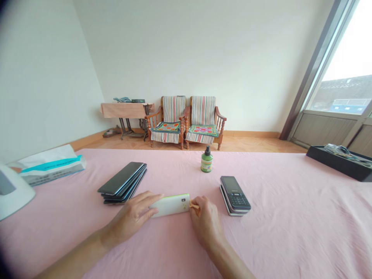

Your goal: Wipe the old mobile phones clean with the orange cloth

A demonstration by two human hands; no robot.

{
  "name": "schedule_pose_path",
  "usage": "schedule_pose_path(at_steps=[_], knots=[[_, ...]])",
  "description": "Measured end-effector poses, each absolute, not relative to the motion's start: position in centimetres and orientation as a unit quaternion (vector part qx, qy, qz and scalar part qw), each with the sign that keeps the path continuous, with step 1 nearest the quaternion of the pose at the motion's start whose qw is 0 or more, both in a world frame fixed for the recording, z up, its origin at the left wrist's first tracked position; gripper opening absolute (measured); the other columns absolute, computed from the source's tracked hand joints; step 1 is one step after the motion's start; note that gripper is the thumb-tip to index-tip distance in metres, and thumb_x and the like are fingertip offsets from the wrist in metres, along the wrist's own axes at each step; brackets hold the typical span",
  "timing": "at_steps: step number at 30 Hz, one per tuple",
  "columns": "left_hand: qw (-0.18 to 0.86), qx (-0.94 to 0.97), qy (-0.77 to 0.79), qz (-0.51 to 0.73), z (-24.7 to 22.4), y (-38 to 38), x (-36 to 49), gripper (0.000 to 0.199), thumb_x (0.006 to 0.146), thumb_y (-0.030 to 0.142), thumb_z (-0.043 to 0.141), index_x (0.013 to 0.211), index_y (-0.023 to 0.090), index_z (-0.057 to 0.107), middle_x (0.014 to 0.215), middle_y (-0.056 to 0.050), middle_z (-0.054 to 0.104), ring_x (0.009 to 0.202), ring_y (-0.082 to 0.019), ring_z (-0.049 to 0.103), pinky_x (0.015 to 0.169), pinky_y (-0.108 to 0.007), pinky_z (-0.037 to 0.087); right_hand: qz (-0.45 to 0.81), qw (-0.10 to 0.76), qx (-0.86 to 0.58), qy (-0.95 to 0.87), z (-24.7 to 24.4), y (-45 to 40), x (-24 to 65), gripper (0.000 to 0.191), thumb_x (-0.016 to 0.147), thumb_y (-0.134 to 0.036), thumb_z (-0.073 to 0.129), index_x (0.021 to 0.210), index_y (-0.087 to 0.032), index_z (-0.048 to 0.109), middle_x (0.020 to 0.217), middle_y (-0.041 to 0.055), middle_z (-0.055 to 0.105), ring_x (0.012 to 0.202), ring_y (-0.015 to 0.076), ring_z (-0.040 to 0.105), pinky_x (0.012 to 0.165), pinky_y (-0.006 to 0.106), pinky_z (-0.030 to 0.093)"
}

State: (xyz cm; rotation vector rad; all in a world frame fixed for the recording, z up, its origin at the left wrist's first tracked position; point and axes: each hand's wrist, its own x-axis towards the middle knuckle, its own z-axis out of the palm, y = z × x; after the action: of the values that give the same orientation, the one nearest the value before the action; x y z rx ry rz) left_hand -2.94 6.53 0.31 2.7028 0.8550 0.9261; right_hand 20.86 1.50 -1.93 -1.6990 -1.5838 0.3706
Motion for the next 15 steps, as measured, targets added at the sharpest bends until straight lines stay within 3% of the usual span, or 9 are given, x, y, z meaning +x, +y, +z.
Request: schedule_pose_path(at_steps=[9, 12, 15], knots=[[-0.024, 0.926, 0.268, 0.263, -0.4, 5.5, -2.5, 0.061, 0.082, 0.004, 0.062, 0.137, 0.019, 0.038, 0.117, -0.01, 0.058, 0.104, -0.023, 0.056, 0.091, -0.04, 0.051, 0.143, 0.398, -0.661, -0.62, -1.7, 1.3, 20.6, 0.017, 0.074, -0.01, 0.05, 0.07, -0.018, 0.065, 0.07, 0.0018, 0.064, 0.065, 0.0159, 0.06, 0.058, 0.022, 0.036], [-0.041, 0.928, 0.264, 0.259, -0.5, 5.2, -2.2, 0.06, 0.084, 0.005, 0.059, 0.138, 0.019, 0.037, 0.117, -0.011, 0.059, 0.101, -0.024, 0.058, 0.088, -0.041, 0.052, 0.141, 0.409, -0.656, -0.619, -1.6, 1.4, 20.6, 0.018, 0.076, -0.012, 0.05, 0.077, -0.019, 0.067, 0.074, 0.0015, 0.065, 0.068, 0.0152, 0.061, 0.06, 0.021, 0.038], [-0.046, 0.927, 0.263, 0.263, -0.5, 5.2, -2.0, 0.057, 0.086, 0.007, 0.056, 0.138, 0.019, 0.037, 0.116, -0.011, 0.059, 0.1, -0.024, 0.058, 0.086, -0.041, 0.051, 0.135, 0.407, -0.658, -0.619, -1.8, 1.6, 20.7, 0.019, 0.075, -0.012, 0.051, 0.068, -0.019, 0.067, 0.067, 0.0013, 0.063, 0.062, 0.0148, 0.059, 0.057, 0.022, 0.036]])
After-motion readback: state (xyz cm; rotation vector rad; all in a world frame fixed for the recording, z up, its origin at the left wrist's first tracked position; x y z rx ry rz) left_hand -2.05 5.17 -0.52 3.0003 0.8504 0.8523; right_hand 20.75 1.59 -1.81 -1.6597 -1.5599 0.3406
